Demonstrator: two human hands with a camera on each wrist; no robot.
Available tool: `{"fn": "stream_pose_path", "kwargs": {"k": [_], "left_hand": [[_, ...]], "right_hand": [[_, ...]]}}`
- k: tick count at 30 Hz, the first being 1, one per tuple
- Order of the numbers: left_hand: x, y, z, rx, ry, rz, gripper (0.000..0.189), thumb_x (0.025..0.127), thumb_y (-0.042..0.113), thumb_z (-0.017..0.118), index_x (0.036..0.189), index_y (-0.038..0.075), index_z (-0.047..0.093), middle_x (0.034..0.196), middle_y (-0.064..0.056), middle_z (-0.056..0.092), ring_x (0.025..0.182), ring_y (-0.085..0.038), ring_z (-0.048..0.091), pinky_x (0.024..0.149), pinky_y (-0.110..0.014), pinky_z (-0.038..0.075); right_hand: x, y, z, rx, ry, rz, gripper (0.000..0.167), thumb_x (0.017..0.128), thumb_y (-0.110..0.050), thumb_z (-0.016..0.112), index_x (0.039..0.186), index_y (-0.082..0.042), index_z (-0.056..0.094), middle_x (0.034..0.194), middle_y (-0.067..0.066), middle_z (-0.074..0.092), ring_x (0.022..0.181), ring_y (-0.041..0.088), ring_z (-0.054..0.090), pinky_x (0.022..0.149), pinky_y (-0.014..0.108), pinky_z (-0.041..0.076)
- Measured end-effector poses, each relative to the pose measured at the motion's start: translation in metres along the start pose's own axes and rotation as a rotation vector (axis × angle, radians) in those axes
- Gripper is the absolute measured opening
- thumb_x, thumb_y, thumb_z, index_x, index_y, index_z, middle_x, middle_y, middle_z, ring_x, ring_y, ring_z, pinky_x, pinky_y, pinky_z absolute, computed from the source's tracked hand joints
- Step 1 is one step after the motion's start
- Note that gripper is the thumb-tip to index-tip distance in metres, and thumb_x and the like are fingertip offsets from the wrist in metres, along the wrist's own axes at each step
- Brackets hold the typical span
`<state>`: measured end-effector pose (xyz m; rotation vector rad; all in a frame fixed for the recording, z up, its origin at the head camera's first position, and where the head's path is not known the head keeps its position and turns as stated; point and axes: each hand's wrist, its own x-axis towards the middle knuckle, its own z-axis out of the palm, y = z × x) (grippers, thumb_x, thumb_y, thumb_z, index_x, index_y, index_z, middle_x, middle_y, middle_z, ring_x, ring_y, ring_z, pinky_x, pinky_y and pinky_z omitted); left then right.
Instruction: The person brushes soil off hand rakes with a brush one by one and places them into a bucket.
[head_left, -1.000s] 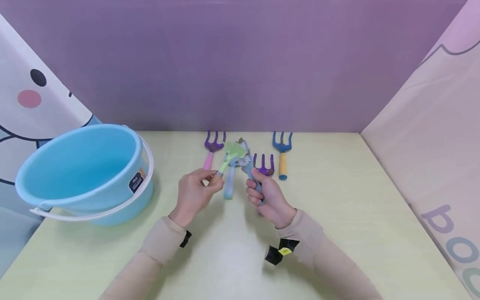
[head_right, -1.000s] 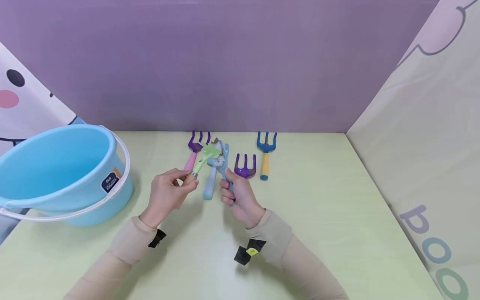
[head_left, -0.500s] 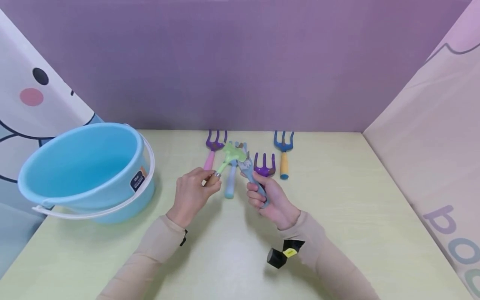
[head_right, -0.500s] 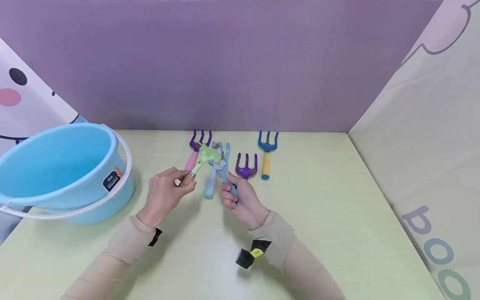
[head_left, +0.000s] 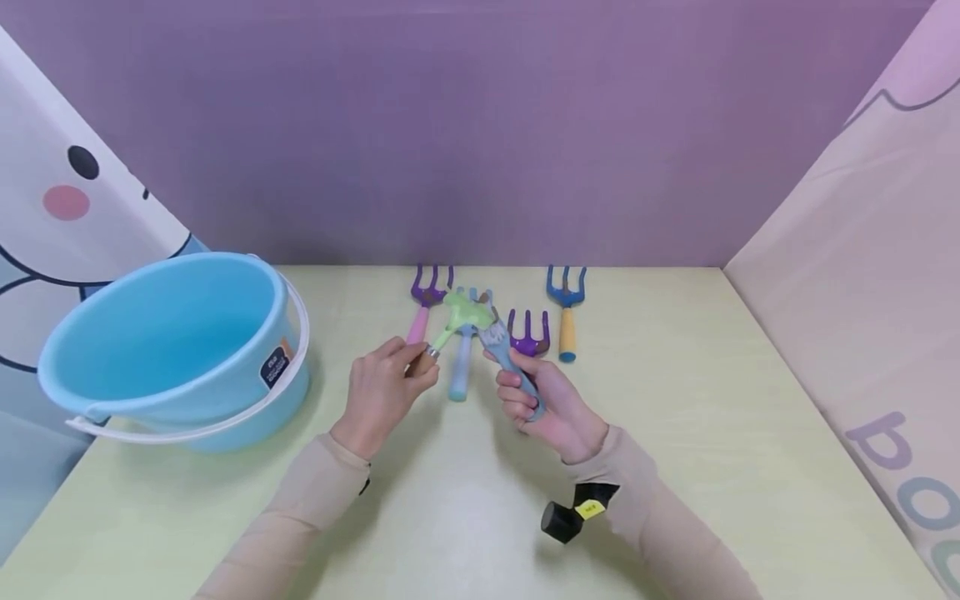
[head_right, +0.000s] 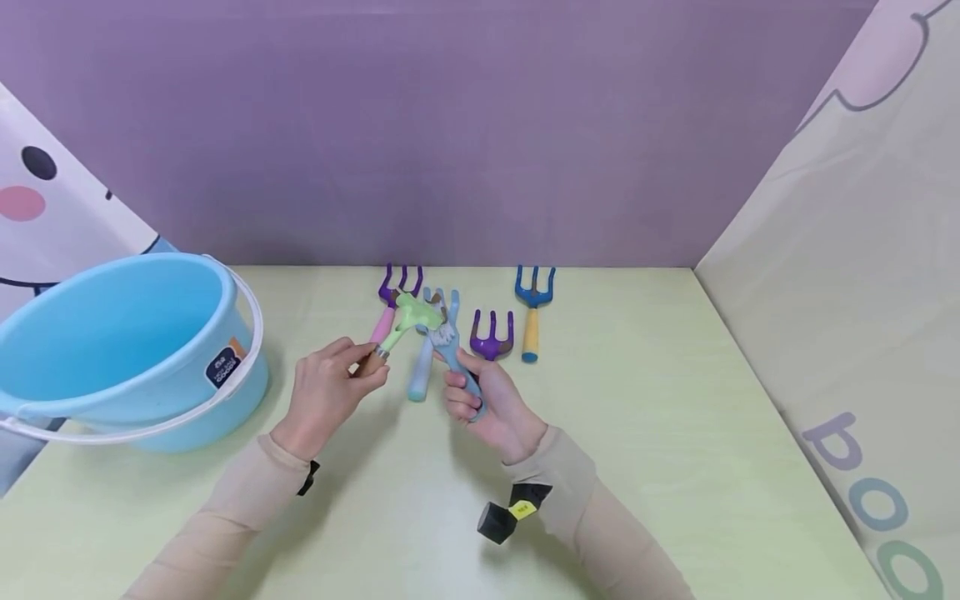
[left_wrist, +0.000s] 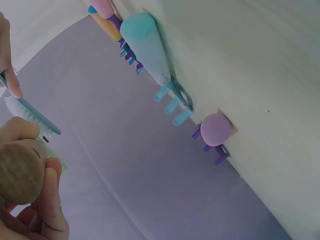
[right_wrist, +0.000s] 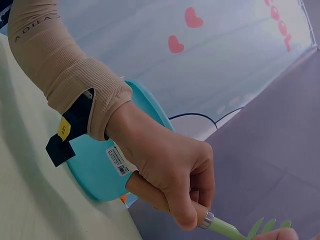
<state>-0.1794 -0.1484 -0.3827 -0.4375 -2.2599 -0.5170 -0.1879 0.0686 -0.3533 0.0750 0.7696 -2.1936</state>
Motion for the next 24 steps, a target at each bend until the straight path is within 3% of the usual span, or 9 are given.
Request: {"fn": "stream_pose_path", "kwargs": {"k": [7,12,19,24], "left_hand": [[-0.002,-0.003,0.0,0.03,0.017,0.0,0.011,0.068,0.013,0.071,0.074,0.005,0.07,0.056,0.001,0.048,0.044,-0.007,0.036,0.039,-0.02,0.028],[-0.002,-0.005,-0.001,-0.008,-0.012,-0.068,0.015,0.069,0.015,0.071,0.078,0.004,0.072,0.056,0.001,0.05,0.044,-0.007,0.041,0.041,-0.022,0.032],[-0.001,-0.002,-0.004,-0.147,-0.084,-0.236,0.02,0.072,0.018,0.069,0.088,0.006,0.074,0.067,-0.001,0.064,0.05,-0.008,0.051,0.05,-0.025,0.04],[-0.003,-0.004,-0.01,-0.461,-0.201,-0.503,0.027,0.073,0.02,0.072,0.097,0.009,0.072,0.075,-0.003,0.066,0.051,-0.011,0.049,0.044,-0.025,0.042]], "right_hand": [[-0.001,-0.002,-0.003,-0.055,0.034,-0.025,0.03,0.101,-0.029,0.024,0.122,-0.011,0.032,0.061,-0.007,0.032,0.048,0.006,0.012,0.042,0.015,0.013],[-0.001,-0.009,-0.003,-0.139,0.085,-0.069,0.029,0.1,-0.03,0.026,0.121,-0.012,0.036,0.062,-0.007,0.032,0.046,0.006,0.014,0.041,0.015,0.013],[0.001,-0.013,-0.005,-0.228,0.128,-0.142,0.023,0.1,-0.029,0.028,0.111,-0.011,0.038,0.061,-0.007,0.034,0.047,0.006,0.012,0.039,0.015,0.014],[-0.002,-0.016,-0.007,-0.289,0.149,-0.204,0.018,0.1,-0.028,0.029,0.111,-0.015,0.036,0.062,-0.007,0.039,0.044,0.005,0.017,0.038,0.015,0.017]]}}
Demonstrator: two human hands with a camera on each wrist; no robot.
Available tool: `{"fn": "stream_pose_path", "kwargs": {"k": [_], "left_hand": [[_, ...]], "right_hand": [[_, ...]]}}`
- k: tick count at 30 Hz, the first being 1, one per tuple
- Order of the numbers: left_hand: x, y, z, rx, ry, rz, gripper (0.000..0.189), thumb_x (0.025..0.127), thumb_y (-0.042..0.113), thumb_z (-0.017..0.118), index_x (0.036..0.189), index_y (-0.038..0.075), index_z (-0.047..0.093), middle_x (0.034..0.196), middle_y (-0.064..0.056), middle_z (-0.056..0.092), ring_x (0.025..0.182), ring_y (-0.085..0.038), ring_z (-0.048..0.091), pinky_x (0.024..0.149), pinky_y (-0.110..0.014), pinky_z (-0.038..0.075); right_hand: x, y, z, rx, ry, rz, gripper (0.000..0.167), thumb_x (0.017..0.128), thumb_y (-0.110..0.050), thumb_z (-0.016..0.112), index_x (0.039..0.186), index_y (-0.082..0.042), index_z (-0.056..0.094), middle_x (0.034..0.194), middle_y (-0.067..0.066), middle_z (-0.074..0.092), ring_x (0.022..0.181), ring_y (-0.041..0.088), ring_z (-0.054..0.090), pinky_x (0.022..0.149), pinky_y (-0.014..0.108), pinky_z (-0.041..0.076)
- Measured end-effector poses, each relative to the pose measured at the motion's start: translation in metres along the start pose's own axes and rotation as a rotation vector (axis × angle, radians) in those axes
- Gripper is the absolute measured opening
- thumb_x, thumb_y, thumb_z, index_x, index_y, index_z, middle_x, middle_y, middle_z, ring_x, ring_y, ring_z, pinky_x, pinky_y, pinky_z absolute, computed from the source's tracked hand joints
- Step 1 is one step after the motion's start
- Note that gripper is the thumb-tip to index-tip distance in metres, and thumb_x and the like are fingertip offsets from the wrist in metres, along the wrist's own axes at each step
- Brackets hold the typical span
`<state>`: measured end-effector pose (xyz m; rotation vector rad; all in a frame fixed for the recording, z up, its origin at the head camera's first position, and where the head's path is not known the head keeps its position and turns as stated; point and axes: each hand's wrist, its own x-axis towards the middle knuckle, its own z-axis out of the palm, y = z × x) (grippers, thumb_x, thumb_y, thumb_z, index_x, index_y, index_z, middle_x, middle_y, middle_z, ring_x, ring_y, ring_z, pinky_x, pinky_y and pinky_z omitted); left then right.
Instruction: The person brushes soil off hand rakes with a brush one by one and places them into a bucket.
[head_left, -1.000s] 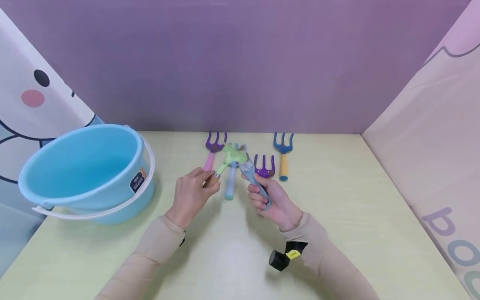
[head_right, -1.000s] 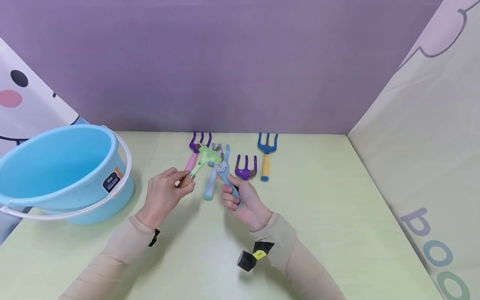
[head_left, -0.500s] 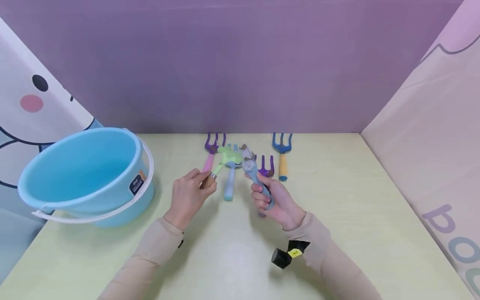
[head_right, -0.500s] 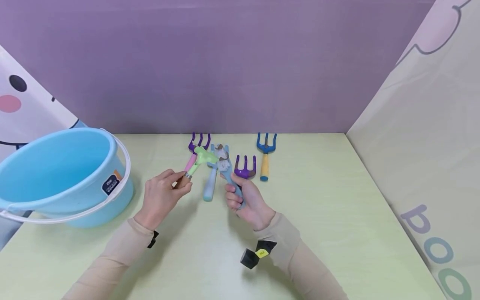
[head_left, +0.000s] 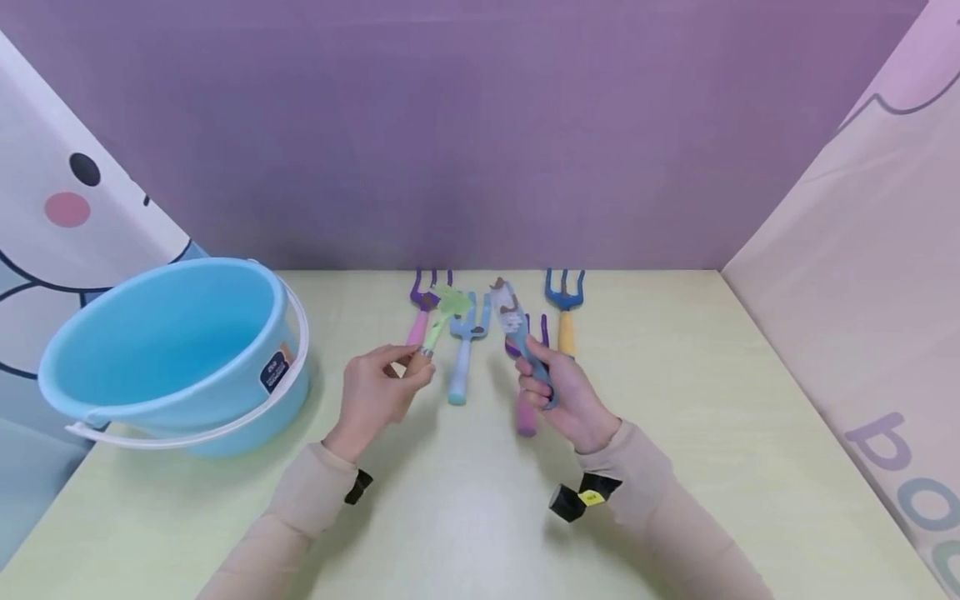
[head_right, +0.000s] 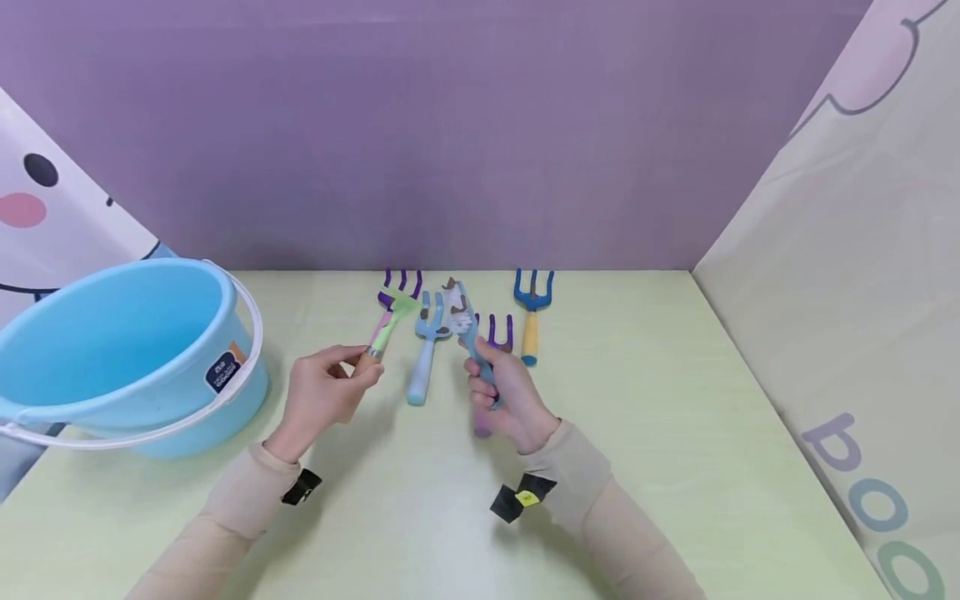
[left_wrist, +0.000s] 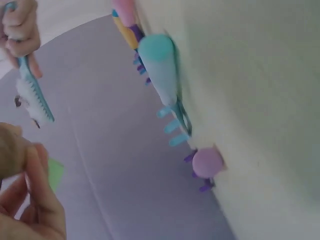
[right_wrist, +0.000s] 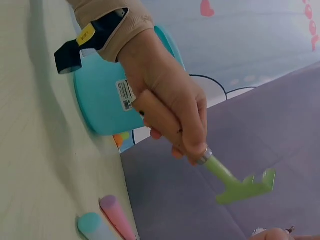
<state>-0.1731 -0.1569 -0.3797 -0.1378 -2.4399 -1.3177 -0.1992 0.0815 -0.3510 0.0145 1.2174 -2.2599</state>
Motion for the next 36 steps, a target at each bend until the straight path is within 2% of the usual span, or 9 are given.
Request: {"fn": "stream_pose_path", "kwargs": {"k": [3,6,8,11,14,16,24,32,36], "left_hand": [[-0.001,-0.002,-0.005,-0.246,-0.099,-0.147,0.031,0.075,0.017,0.072,0.104,0.006,0.069,0.072,-0.003,0.066,0.052,-0.011,0.049,0.044,-0.024,0.043],[-0.002,-0.006,-0.012,-0.432,-0.196,-0.207,0.033,0.08,0.012,0.068,0.109,-0.002,0.065,0.073,0.001,0.067,0.057,-0.009,0.055,0.053,-0.025,0.049],[-0.003,-0.007,-0.016,-0.52,-0.243,-0.209,0.029,0.083,0.01,0.064,0.109,-0.002,0.064,0.076,0.004,0.067,0.06,-0.01,0.059,0.057,-0.027,0.052],[-0.006,-0.009,-0.02,-0.626,-0.294,-0.177,0.02,0.086,0.006,0.056,0.1,0.01,0.07,0.079,0.007,0.066,0.059,-0.008,0.059,0.055,-0.027,0.052],[-0.008,-0.011,-0.022,-0.734,-0.351,-0.105,0.032,0.086,0.0,0.051,0.093,0.024,0.071,0.077,0.009,0.065,0.055,-0.005,0.056,0.05,-0.022,0.049],[-0.009,-0.013,-0.022,-0.799,-0.395,-0.053,0.037,0.085,-0.002,0.049,0.095,0.025,0.071,0.076,0.01,0.066,0.054,-0.004,0.056,0.048,-0.021,0.048],[-0.013,-0.026,-0.02,-0.911,-0.491,0.103,0.021,0.088,0.015,0.057,0.105,0.019,0.069,0.08,0.011,0.066,0.058,0.0,0.057,0.049,-0.02,0.049],[-0.016,-0.031,-0.02,-0.953,-0.493,0.14,0.024,0.083,0.035,0.065,0.096,0.016,0.071,0.075,0.007,0.066,0.055,-0.004,0.054,0.046,-0.021,0.047],[-0.017,-0.032,-0.02,-0.956,-0.467,0.164,0.025,0.082,0.037,0.065,0.093,0.015,0.071,0.073,0.007,0.064,0.055,-0.003,0.053,0.045,-0.022,0.046]], "right_hand": [[-0.001,-0.002,-0.004,-0.018,0.018,-0.015,0.02,0.1,-0.028,0.029,0.111,-0.013,0.037,0.063,-0.007,0.039,0.043,0.005,0.019,0.038,0.014,0.018],[-0.002,-0.005,-0.008,-0.028,0.051,-0.016,0.024,0.1,-0.029,0.029,0.109,-0.009,0.039,0.063,-0.007,0.037,0.043,0.004,0.02,0.039,0.015,0.019],[-0.003,-0.007,-0.011,-0.039,0.066,-0.013,0.026,0.1,-0.03,0.029,0.108,-0.008,0.041,0.064,-0.007,0.037,0.043,0.004,0.02,0.039,0.015,0.02],[-0.005,-0.009,-0.015,-0.049,0.072,-0.01,0.027,0.1,-0.031,0.028,0.108,-0.008,0.041,0.064,-0.007,0.037,0.044,0.005,0.02,0.039,0.015,0.02],[-0.007,-0.01,-0.019,-0.048,0.068,-0.013,0.027,0.1,-0.031,0.028,0.107,-0.008,0.041,0.064,-0.008,0.038,0.044,0.005,0.019,0.039,0.015,0.021],[-0.009,-0.011,-0.022,-0.044,0.062,-0.015,0.026,0.1,-0.031,0.028,0.107,-0.008,0.041,0.063,-0.008,0.038,0.045,0.005,0.017,0.038,0.015,0.021],[-0.016,-0.014,-0.033,0.044,0.029,0.044,0.028,0.1,-0.031,0.027,0.113,-0.008,0.037,0.063,-0.007,0.038,0.046,0.006,0.016,0.039,0.015,0.021],[-0.02,-0.015,-0.043,0.098,-0.023,0.052,0.027,0.1,-0.031,0.026,0.112,-0.009,0.037,0.063,-0.007,0.041,0.045,0.005,0.021,0.039,0.015,0.024],[-0.02,-0.018,-0.048,0.136,-0.071,0.04,0.028,0.1,-0.03,0.026,0.108,-0.008,0.04,0.062,-0.006,0.043,0.045,0.004,0.024,0.039,0.015,0.026]]}}
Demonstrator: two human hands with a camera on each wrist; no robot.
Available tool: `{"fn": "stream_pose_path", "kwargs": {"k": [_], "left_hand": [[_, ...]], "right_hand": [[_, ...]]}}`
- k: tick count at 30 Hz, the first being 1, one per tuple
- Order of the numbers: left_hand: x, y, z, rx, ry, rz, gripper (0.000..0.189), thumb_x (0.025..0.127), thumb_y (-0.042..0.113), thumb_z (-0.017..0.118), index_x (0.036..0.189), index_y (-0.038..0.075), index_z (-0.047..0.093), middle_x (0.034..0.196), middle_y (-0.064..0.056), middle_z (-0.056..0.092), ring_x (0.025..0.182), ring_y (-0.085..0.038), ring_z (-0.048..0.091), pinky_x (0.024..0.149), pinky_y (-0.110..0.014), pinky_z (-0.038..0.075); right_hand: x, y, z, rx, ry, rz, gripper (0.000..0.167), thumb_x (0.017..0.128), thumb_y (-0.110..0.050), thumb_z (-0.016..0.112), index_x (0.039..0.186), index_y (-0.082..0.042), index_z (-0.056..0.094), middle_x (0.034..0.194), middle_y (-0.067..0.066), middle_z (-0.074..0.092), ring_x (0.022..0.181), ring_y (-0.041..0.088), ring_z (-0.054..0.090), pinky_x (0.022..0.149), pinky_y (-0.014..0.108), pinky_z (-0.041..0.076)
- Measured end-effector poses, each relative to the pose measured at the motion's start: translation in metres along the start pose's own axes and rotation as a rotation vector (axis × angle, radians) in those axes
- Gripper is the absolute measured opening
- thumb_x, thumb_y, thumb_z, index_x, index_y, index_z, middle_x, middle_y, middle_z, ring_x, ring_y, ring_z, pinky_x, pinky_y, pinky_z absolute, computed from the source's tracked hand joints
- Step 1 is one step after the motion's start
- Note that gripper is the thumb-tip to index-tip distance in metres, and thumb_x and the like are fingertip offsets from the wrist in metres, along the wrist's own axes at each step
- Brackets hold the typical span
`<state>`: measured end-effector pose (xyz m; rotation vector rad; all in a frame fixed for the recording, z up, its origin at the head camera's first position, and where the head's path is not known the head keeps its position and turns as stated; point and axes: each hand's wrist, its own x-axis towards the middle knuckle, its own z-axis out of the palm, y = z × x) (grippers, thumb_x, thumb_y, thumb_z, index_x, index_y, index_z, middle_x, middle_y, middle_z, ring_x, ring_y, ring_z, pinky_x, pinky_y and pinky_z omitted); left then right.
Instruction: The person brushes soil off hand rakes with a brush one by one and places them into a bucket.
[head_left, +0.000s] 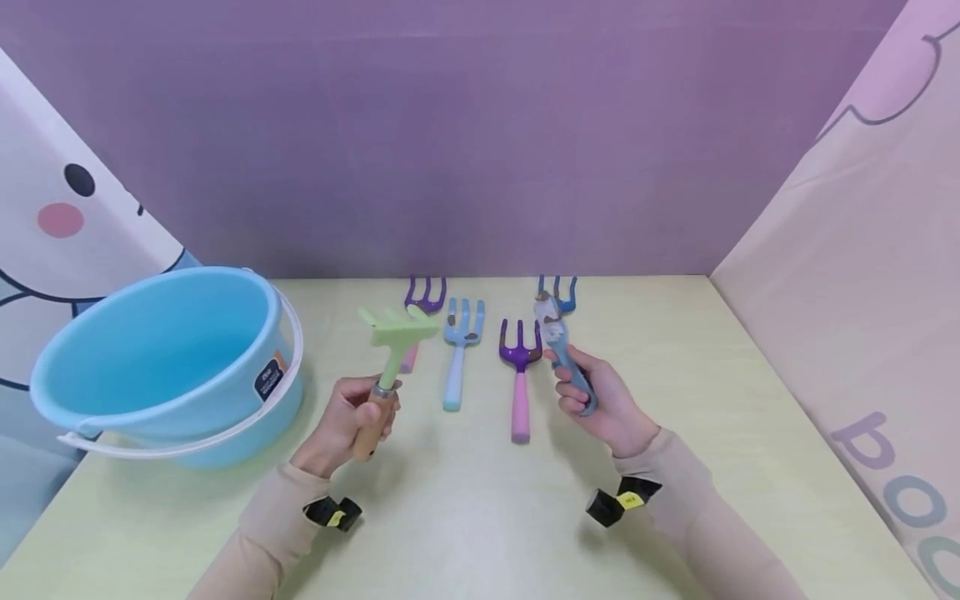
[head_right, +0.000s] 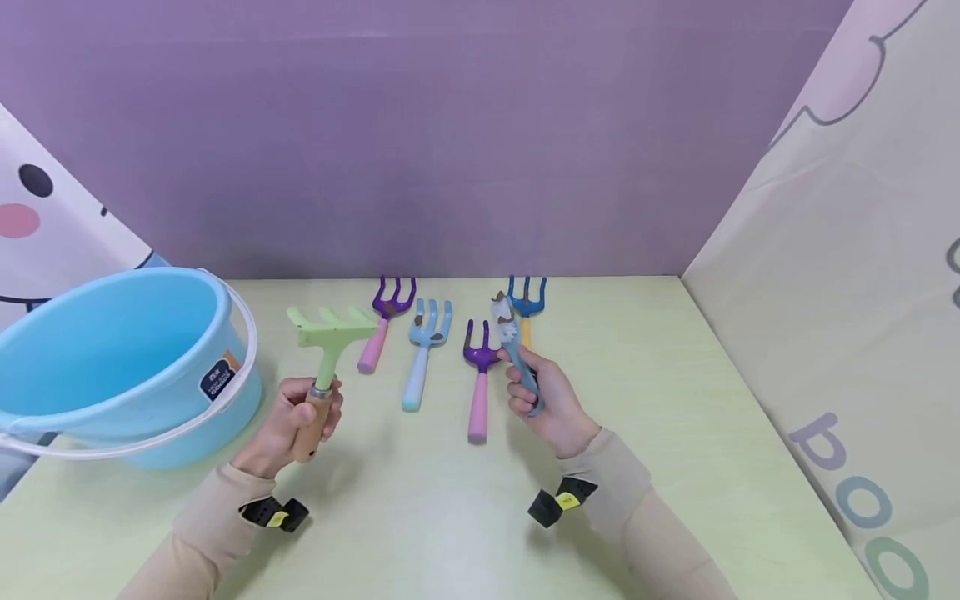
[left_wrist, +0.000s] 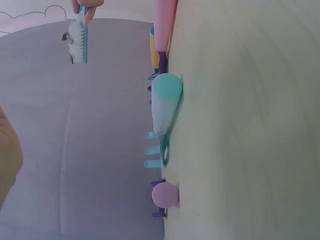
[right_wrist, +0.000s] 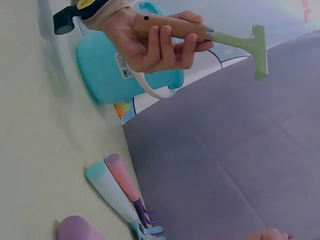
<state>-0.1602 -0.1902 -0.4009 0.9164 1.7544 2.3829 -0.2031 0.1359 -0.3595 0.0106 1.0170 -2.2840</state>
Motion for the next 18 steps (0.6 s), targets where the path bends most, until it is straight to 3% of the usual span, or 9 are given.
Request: {"fn": "stream_pose_path", "kwargs": {"k": [10,15,18], "left_hand": [[-0.006,0.009,-0.003,0.021,-0.006,0.025,0.021,0.084,0.029,0.064,0.099,0.016,0.07,0.078,0.007,0.066,0.057,-0.004,0.055,0.047,-0.022,0.047],[-0.009,0.027,-0.001,0.18,0.068,0.03,0.022,0.081,0.002,0.057,0.093,0.014,0.071,0.077,0.006,0.065,0.056,-0.006,0.057,0.046,-0.025,0.048],[-0.011,0.038,0.0,0.268,0.097,0.088,0.027,0.077,-0.006,0.055,0.089,0.011,0.072,0.078,0.005,0.063,0.057,-0.007,0.057,0.046,-0.026,0.048]], "right_hand": [[0.001,-0.006,-0.004,0.02,0.024,0.012,0.03,0.1,-0.032,0.028,0.111,-0.008,0.042,0.064,-0.005,0.042,0.048,0.006,0.019,0.041,0.015,0.025],[0.002,-0.006,-0.005,0.028,0.03,0.015,0.029,0.1,-0.033,0.028,0.112,-0.009,0.041,0.063,-0.005,0.043,0.048,0.005,0.019,0.041,0.015,0.025],[0.003,-0.006,-0.005,0.027,0.026,0.017,0.029,0.1,-0.032,0.028,0.111,-0.009,0.041,0.063,-0.005,0.044,0.047,0.005,0.02,0.041,0.015,0.025]]}}
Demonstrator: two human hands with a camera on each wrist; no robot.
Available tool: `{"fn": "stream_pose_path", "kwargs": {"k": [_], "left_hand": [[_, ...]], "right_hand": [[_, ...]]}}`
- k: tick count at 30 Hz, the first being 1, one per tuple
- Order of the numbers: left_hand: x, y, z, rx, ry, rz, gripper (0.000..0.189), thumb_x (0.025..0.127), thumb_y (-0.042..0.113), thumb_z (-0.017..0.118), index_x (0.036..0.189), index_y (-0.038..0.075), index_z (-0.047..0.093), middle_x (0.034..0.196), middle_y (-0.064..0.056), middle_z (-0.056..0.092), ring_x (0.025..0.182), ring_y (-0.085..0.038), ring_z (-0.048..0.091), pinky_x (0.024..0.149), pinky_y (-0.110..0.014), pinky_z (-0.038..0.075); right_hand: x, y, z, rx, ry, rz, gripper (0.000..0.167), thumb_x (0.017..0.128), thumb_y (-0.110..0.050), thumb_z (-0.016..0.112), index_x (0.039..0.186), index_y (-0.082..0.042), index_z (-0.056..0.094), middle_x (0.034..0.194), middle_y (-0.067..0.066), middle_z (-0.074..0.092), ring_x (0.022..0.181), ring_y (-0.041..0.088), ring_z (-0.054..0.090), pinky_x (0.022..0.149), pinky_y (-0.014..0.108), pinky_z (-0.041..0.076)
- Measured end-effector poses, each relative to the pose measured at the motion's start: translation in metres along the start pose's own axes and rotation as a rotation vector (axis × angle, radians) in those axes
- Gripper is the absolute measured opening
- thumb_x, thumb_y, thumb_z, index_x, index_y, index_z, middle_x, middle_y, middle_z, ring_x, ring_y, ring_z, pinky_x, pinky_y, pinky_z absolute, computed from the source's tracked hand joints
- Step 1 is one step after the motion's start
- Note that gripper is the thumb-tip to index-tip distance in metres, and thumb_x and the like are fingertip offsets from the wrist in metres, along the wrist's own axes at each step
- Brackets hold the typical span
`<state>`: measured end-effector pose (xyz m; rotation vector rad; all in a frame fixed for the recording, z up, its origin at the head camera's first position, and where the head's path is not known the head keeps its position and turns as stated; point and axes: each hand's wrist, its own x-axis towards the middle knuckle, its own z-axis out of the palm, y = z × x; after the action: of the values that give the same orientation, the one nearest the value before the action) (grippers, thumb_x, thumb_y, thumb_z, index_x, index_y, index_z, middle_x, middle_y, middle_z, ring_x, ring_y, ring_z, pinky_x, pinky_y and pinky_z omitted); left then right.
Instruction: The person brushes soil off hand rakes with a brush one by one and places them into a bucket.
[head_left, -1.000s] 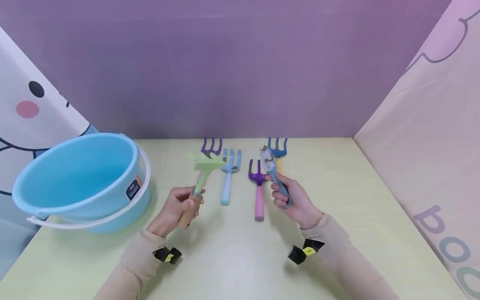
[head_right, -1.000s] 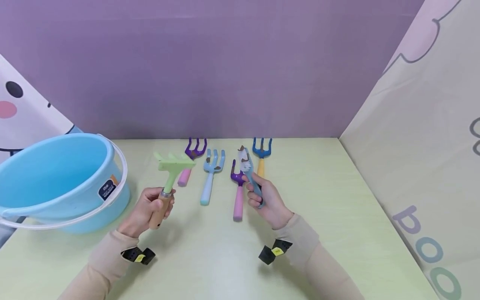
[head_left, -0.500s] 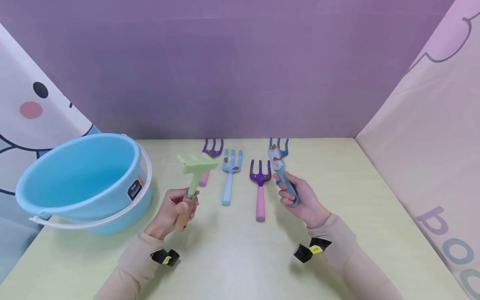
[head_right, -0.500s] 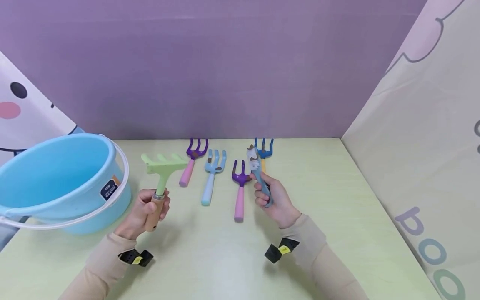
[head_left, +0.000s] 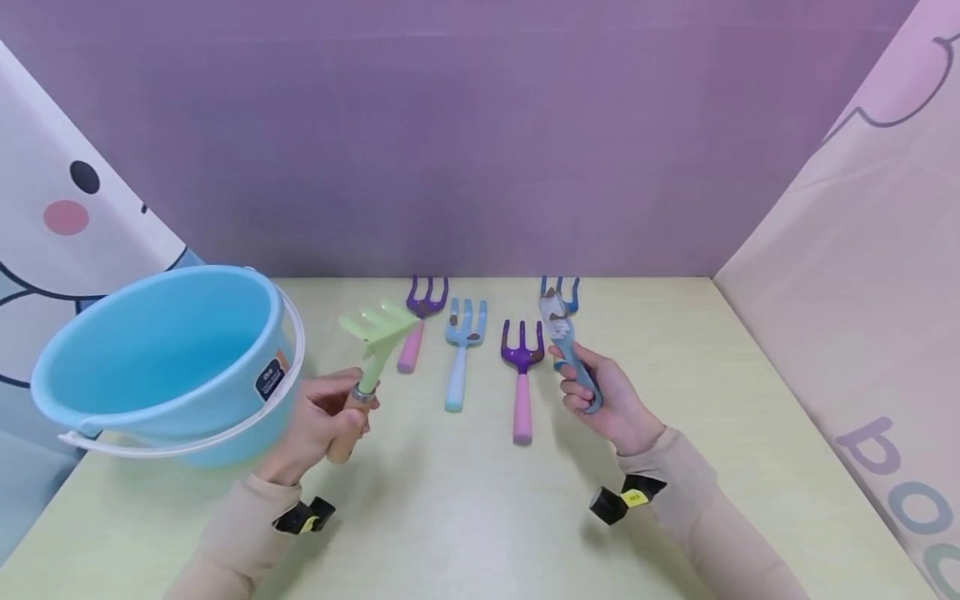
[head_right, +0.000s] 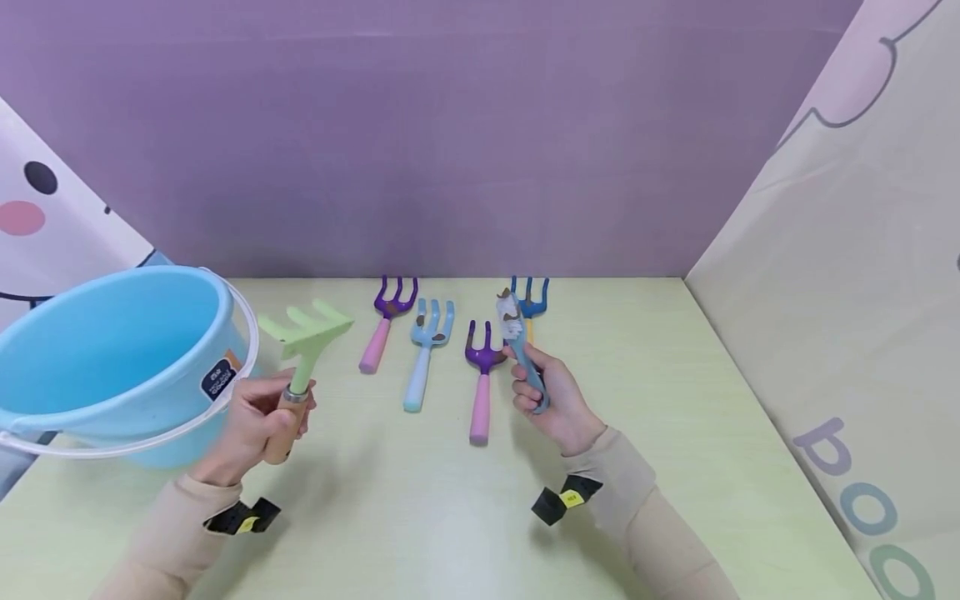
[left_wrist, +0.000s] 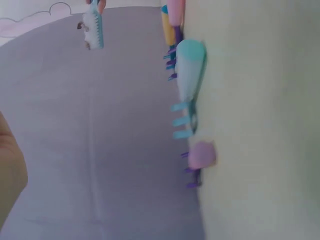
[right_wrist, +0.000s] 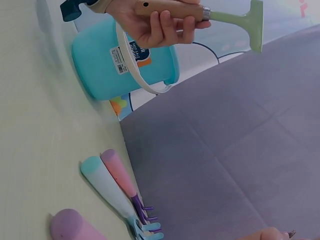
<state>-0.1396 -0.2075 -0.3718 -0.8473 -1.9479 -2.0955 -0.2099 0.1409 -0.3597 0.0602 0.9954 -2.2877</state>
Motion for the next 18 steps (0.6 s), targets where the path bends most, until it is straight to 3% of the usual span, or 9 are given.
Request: {"fn": "stream_pose_path", "kwargs": {"k": [5,7,10,15,18], "left_hand": [[0.0,0.015,0.001,0.005,0.049,0.16,0.024,0.078,-0.009,0.06,0.095,0.005,0.071,0.083,0.001,0.064,0.062,-0.007,0.058,0.051,-0.022,0.049],[-0.001,0.022,0.002,0.025,0.081,0.196,0.026,0.076,-0.014,0.059,0.096,-0.001,0.069,0.082,-0.001,0.065,0.062,-0.009,0.057,0.052,-0.02,0.049],[-0.005,0.034,0.002,0.094,0.127,0.2,0.033,0.07,-0.021,0.06,0.098,-0.005,0.068,0.082,-0.001,0.066,0.062,-0.009,0.056,0.053,-0.018,0.047],[-0.008,0.061,0.0,0.276,0.2,0.146,0.04,0.065,-0.022,0.064,0.098,0.0,0.07,0.083,0.006,0.067,0.061,-0.003,0.056,0.053,-0.014,0.046],[-0.007,0.079,-0.006,0.443,0.255,0.125,0.039,0.062,-0.022,0.067,0.095,-0.003,0.069,0.08,0.008,0.066,0.06,-0.002,0.055,0.05,-0.013,0.044]], "right_hand": [[-0.001,-0.001,0.001,0.001,-0.019,-0.004,0.028,0.1,-0.032,0.028,0.111,-0.009,0.04,0.063,-0.005,0.044,0.047,0.005,0.02,0.041,0.016,0.024],[-0.001,-0.001,0.002,-0.006,-0.021,-0.006,0.028,0.1,-0.033,0.028,0.111,-0.01,0.04,0.063,-0.005,0.043,0.048,0.006,0.018,0.041,0.016,0.023],[-0.001,-0.002,0.003,-0.02,-0.008,-0.013,0.028,0.1,-0.033,0.029,0.111,-0.01,0.041,0.062,-0.006,0.044,0.049,0.006,0.016,0.041,0.016,0.023],[-0.002,-0.005,0.002,-0.031,0.005,-0.02,0.028,0.1,-0.032,0.028,0.113,-0.01,0.04,0.06,-0.006,0.045,0.044,0.004,0.023,0.04,0.015,0.026],[-0.002,-0.007,0.002,-0.036,0.011,-0.018,0.028,0.1,-0.031,0.026,0.113,-0.009,0.038,0.06,-0.006,0.045,0.041,0.003,0.028,0.039,0.015,0.027]]}}
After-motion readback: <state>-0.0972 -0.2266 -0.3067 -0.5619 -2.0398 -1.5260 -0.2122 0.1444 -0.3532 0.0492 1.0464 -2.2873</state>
